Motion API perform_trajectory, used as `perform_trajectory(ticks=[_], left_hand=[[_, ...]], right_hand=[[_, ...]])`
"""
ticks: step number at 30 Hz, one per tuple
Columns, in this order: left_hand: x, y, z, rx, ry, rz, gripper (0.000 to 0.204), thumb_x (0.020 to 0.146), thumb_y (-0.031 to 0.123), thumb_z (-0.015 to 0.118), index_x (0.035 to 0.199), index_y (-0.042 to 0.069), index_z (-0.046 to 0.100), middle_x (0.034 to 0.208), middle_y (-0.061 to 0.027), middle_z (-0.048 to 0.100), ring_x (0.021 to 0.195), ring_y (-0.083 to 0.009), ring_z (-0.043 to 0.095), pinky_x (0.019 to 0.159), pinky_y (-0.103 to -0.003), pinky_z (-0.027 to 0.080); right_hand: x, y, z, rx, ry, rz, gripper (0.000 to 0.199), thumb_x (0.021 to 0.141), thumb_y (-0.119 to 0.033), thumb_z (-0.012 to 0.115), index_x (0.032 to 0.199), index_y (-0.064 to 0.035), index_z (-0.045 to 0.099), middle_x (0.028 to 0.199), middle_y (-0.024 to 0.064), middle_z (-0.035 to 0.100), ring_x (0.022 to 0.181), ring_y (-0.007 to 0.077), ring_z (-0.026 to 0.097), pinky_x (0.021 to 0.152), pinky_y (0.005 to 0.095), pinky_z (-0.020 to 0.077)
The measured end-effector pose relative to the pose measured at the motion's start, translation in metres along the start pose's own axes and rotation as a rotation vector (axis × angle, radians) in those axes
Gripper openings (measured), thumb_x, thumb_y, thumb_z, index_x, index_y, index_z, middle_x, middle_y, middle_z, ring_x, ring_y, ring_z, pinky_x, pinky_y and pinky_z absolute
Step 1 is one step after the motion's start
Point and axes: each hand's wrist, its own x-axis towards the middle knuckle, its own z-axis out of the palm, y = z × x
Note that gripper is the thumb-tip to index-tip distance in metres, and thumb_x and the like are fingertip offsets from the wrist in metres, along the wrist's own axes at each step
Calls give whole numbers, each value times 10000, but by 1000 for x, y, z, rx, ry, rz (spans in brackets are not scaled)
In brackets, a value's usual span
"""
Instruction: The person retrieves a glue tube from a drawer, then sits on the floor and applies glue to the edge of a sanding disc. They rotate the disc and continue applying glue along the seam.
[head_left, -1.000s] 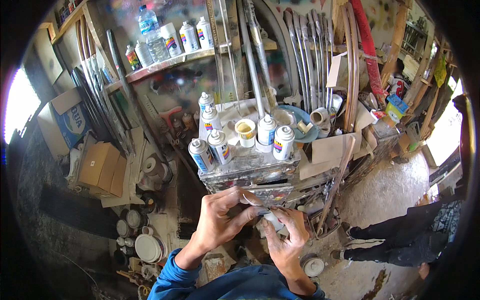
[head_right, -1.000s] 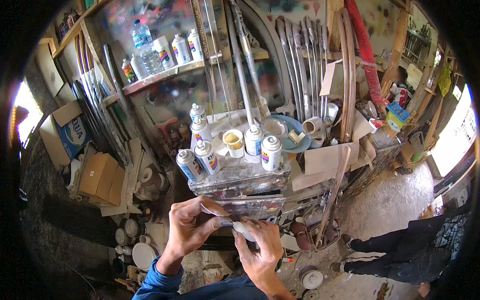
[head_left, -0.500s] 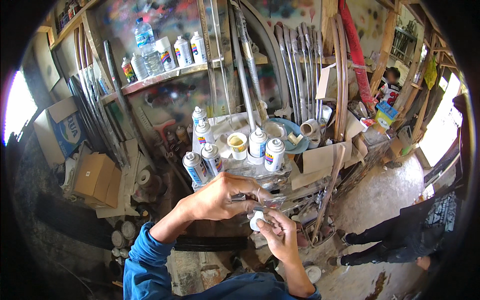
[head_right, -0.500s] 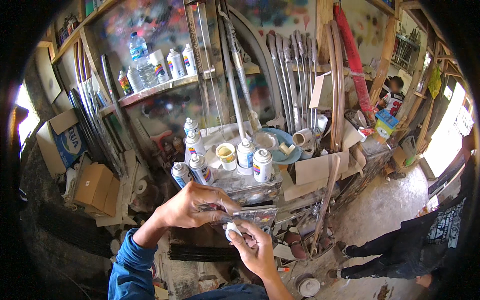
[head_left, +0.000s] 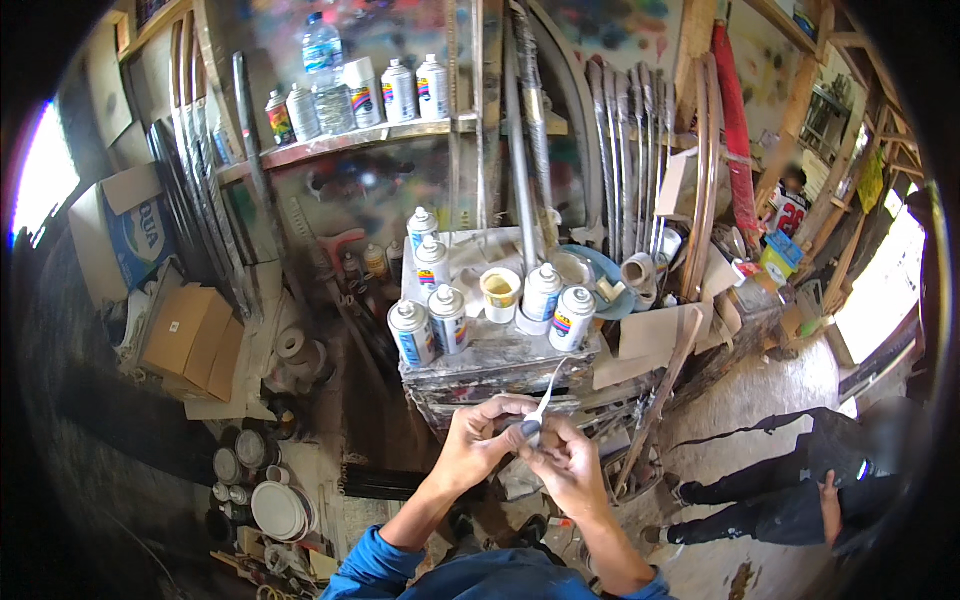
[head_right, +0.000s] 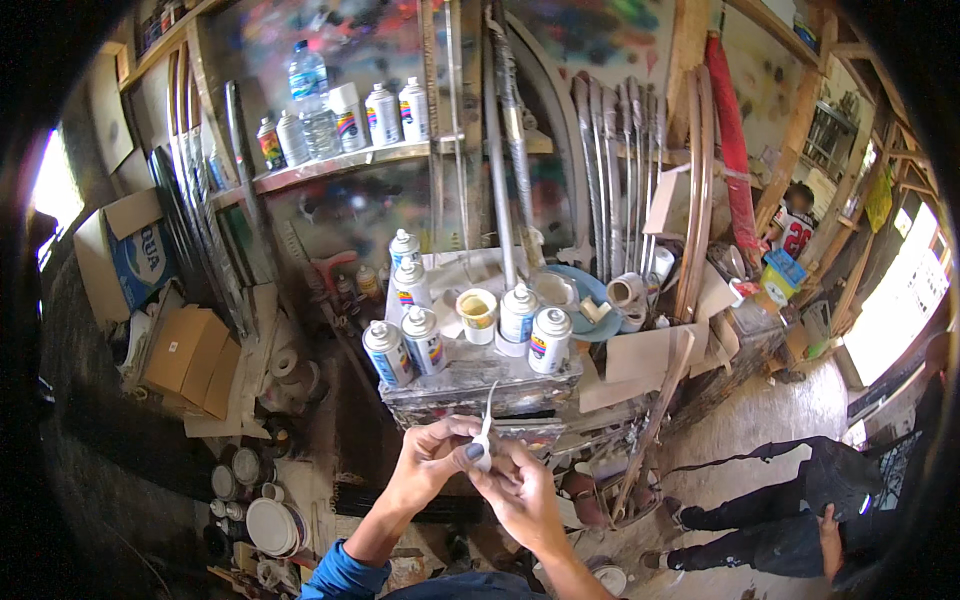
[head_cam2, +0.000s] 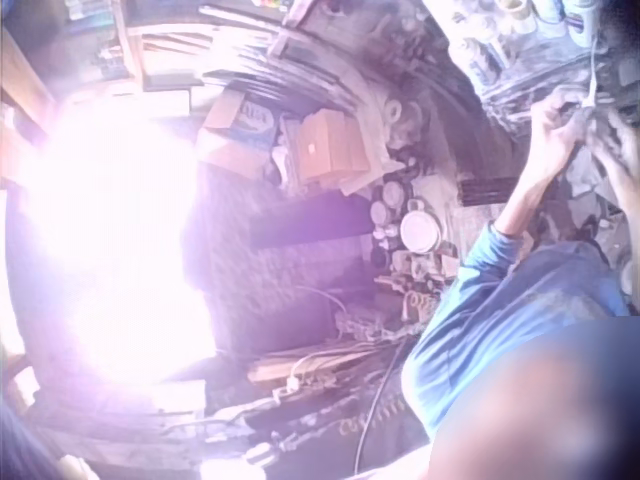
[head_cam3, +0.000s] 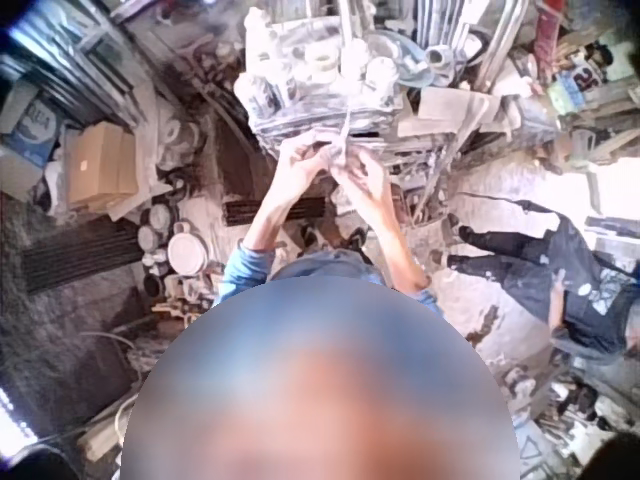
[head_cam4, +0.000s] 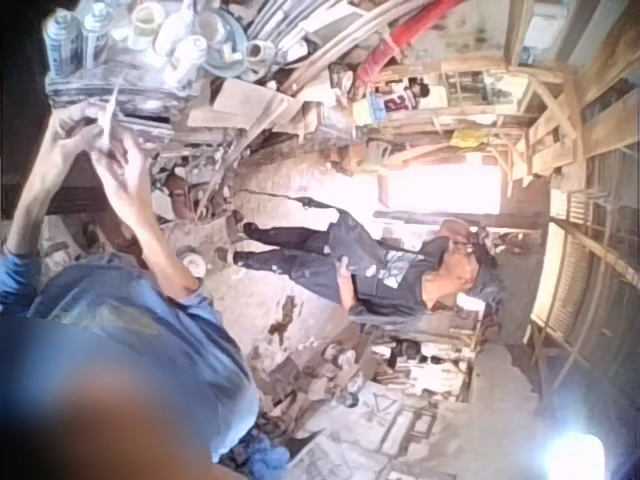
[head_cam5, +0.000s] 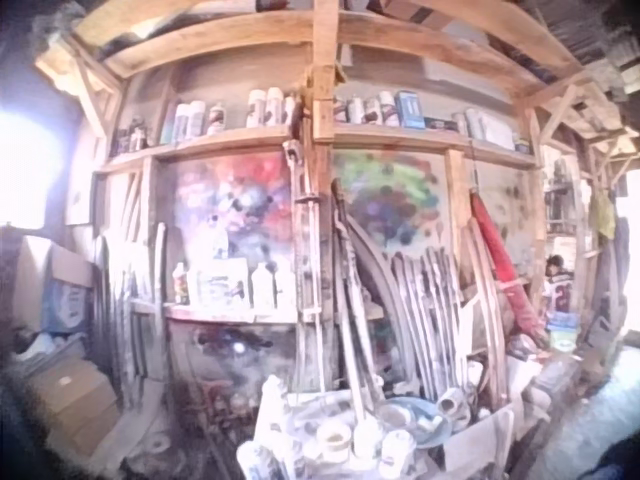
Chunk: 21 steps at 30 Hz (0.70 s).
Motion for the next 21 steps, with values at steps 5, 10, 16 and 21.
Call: perform_trajectory(ticks=[5,10,16,21], left_hand=[[-8,1,-5,-18,59,88,210,914,63,682,1092,-34,628,1069,-59,671,957,-100,595,858,-265,492],[-11,14,-14,-50,72,195,227,857,13,725,1055,-28,623,1052,-88,666,985,-131,623,912,-292,504],[-20,44,-19,215,50,454,226,763,-12,755,947,-14,623,1002,-129,669,915,-176,657,836,-297,525],[-25,58,-27,357,-21,567,216,735,28,781,884,3,627,961,-144,695,836,-223,695,731,-309,551]], right_hand=[[1,-82,8,-1183,-100,-147,217,851,-190,749,908,-13,639,612,61,662,479,232,629,556,311,556],[9,-159,41,-1604,-269,-1029,248,770,-219,760,957,-69,695,1035,81,674,1078,265,612,1044,556,401],[36,-192,57,-1867,-782,-1051,209,806,-143,643,979,-30,678,866,45,624,923,183,608,976,436,441],[32,-180,46,-1600,-834,-1005,191,819,-119,655,972,-8,683,830,44,617,843,177,618,804,322,501]])
